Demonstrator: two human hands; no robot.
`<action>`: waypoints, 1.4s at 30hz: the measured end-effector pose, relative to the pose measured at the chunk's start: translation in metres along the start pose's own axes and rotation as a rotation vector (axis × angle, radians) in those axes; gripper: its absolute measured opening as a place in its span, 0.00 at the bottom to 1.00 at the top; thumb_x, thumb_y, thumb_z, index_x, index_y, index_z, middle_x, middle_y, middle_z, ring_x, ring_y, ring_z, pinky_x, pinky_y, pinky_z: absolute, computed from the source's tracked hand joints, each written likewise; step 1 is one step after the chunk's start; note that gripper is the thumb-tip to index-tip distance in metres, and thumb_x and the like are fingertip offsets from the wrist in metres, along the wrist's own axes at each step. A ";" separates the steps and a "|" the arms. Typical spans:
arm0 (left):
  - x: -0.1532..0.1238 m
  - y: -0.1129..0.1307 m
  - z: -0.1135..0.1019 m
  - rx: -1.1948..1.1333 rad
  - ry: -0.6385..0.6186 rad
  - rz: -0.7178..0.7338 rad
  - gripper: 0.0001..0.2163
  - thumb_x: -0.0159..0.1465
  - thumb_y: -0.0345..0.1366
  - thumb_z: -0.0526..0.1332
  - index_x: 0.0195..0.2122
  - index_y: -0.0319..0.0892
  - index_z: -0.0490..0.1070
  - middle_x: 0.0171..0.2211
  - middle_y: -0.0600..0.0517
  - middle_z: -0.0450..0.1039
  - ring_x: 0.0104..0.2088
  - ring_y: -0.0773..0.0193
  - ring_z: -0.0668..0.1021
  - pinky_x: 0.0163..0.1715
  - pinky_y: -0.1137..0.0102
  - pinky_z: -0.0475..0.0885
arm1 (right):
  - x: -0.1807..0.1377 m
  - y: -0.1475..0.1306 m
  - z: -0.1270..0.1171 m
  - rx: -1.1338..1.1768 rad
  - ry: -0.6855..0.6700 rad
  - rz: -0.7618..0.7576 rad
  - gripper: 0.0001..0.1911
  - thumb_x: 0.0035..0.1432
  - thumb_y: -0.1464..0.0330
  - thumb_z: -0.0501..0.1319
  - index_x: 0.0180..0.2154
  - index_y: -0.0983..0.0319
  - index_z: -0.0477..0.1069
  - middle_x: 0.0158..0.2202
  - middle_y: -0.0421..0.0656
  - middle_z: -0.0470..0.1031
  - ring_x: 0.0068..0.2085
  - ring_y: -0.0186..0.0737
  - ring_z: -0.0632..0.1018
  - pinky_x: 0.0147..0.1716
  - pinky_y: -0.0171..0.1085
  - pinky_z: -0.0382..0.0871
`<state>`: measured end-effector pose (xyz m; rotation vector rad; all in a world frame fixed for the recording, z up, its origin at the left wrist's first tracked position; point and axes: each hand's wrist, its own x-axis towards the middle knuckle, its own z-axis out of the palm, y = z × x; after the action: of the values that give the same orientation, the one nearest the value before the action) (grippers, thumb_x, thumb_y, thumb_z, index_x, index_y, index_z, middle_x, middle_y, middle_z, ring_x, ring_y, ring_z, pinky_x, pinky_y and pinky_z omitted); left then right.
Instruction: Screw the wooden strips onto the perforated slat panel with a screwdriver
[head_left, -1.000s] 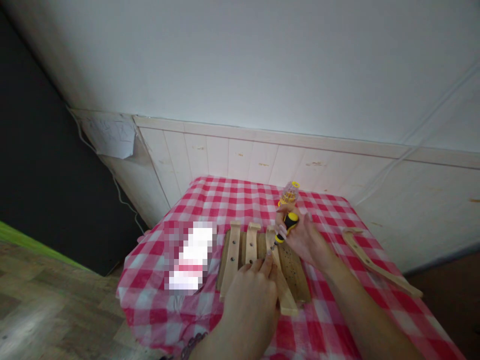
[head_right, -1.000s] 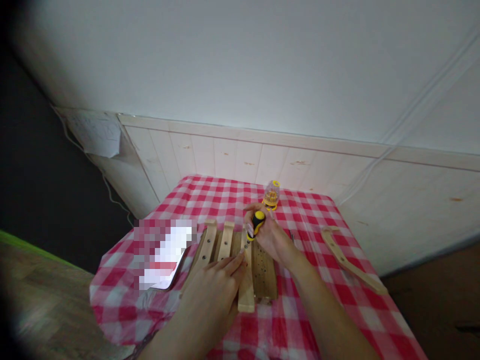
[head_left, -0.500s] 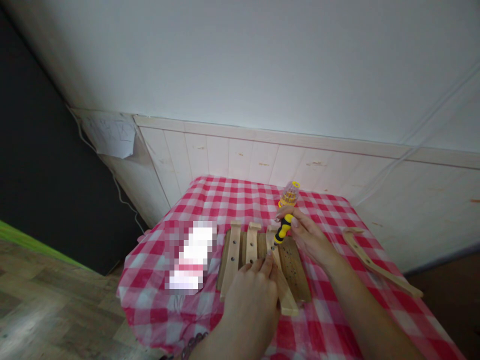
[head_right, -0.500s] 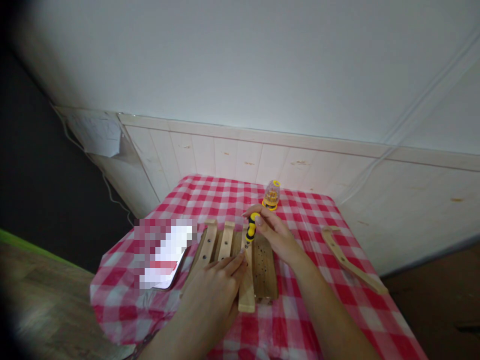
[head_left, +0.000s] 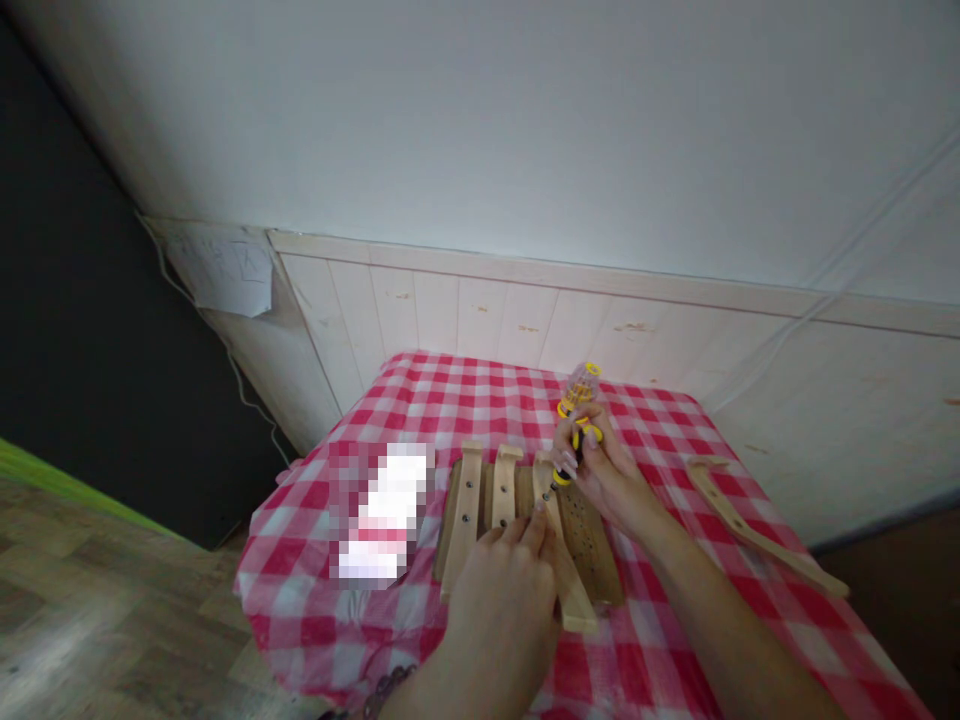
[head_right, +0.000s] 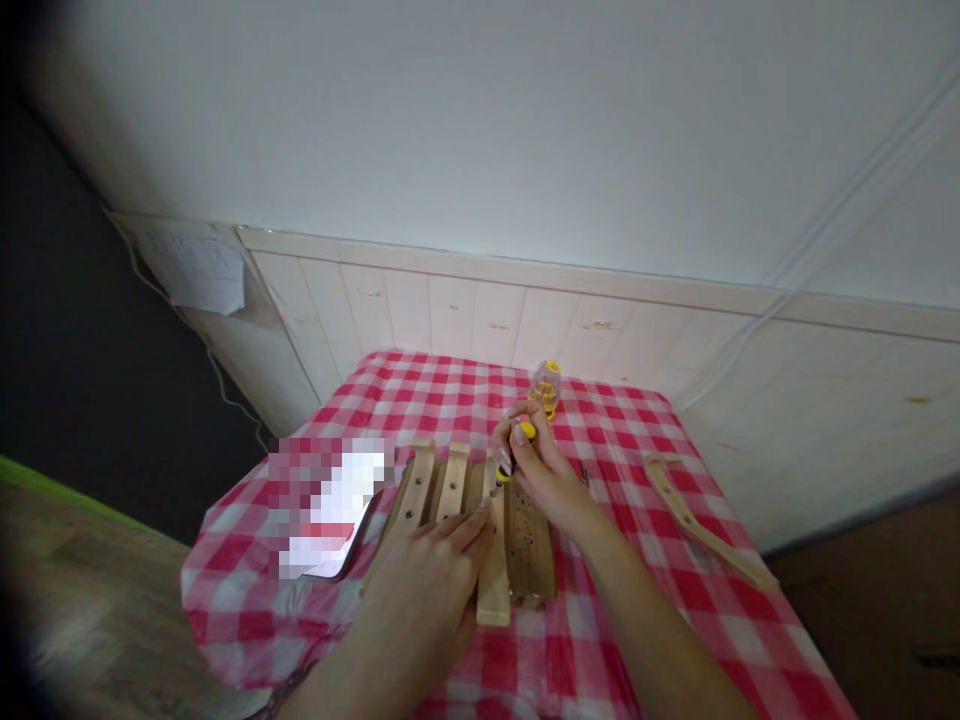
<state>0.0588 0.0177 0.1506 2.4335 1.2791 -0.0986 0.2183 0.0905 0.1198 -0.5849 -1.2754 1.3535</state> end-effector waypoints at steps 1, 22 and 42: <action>0.000 0.000 0.000 -0.006 -0.006 -0.004 0.28 0.63 0.23 0.59 0.67 0.31 0.72 0.72 0.40 0.64 0.66 0.46 0.76 0.64 0.56 0.76 | -0.001 0.000 0.001 0.022 0.006 0.003 0.21 0.62 0.44 0.69 0.41 0.52 0.71 0.27 0.34 0.66 0.27 0.38 0.66 0.29 0.37 0.68; 0.000 0.000 0.000 -0.014 0.009 -0.002 0.29 0.63 0.22 0.58 0.67 0.31 0.71 0.72 0.39 0.66 0.65 0.46 0.77 0.63 0.56 0.77 | -0.001 -0.009 -0.009 -0.176 -0.032 0.026 0.22 0.59 0.49 0.74 0.35 0.53 0.65 0.42 0.41 0.76 0.45 0.44 0.78 0.53 0.48 0.73; 0.000 0.001 -0.002 -0.010 -0.005 -0.007 0.28 0.64 0.23 0.58 0.67 0.32 0.71 0.72 0.40 0.64 0.66 0.46 0.77 0.64 0.56 0.76 | -0.002 -0.005 -0.011 -0.194 -0.014 0.020 0.20 0.59 0.47 0.73 0.38 0.54 0.73 0.41 0.41 0.76 0.46 0.44 0.79 0.50 0.44 0.73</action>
<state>0.0590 0.0178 0.1531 2.4190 1.2826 -0.1004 0.2298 0.0916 0.1203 -0.7240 -1.4257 1.2600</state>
